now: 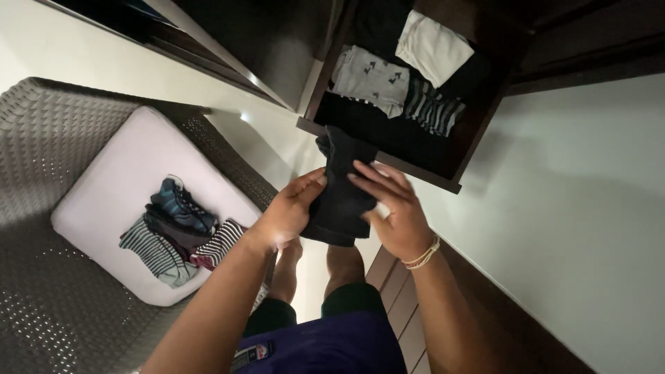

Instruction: Organizing pairs of socks from a chair into a dresser drawer.

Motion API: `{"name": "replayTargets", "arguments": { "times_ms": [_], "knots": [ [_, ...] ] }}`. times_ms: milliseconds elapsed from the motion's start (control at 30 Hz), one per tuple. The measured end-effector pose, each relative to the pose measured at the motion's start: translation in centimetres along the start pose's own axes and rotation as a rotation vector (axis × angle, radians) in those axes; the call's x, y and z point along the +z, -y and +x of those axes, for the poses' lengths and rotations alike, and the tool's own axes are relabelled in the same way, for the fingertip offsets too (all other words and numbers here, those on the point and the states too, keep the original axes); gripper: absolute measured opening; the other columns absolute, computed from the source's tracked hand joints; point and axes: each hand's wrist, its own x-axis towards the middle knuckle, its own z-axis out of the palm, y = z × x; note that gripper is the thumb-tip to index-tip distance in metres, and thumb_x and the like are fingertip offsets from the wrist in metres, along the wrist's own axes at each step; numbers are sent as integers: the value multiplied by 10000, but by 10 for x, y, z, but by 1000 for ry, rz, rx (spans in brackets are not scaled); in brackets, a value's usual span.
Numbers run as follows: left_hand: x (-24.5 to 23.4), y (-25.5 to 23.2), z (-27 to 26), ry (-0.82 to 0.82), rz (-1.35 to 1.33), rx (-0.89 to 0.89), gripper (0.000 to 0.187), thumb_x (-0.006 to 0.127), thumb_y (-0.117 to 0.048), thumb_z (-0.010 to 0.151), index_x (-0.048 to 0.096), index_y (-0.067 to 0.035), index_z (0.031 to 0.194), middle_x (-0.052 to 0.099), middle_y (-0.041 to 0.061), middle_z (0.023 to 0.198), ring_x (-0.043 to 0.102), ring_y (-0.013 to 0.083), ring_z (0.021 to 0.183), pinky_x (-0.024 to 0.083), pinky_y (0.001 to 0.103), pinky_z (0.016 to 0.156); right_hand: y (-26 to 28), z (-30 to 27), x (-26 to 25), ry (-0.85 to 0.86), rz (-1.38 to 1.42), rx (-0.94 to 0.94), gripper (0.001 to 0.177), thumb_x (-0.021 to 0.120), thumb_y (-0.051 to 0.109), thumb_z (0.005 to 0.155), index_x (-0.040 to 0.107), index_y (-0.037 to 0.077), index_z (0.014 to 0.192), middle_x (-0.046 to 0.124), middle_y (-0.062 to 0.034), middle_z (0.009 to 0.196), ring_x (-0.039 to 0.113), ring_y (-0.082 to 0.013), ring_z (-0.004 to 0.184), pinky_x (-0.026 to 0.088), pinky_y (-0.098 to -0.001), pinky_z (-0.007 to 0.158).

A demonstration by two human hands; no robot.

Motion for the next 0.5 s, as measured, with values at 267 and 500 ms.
{"name": "replayTargets", "arguments": {
  "times_ms": [267,500],
  "knots": [
    [-1,-7,3,125,-33,48,506,460,-57,989,481,22,1489,701,123,1240,661,172,1109,499,265,999,-4,4,-7,87,98,-57,731,823,301,811,577,60,1455,520,-111,1582,525,-323,1442,456,-439,1190],
    [15,-36,-8,304,-91,168,550,571,134,926,483,62,1464,731,132,1180,698,143,1038,563,271,928,6,16,-11,119,54,-71,749,830,314,796,552,39,1435,513,-143,1542,535,-341,1391,463,-429,1140]
  ]
}}
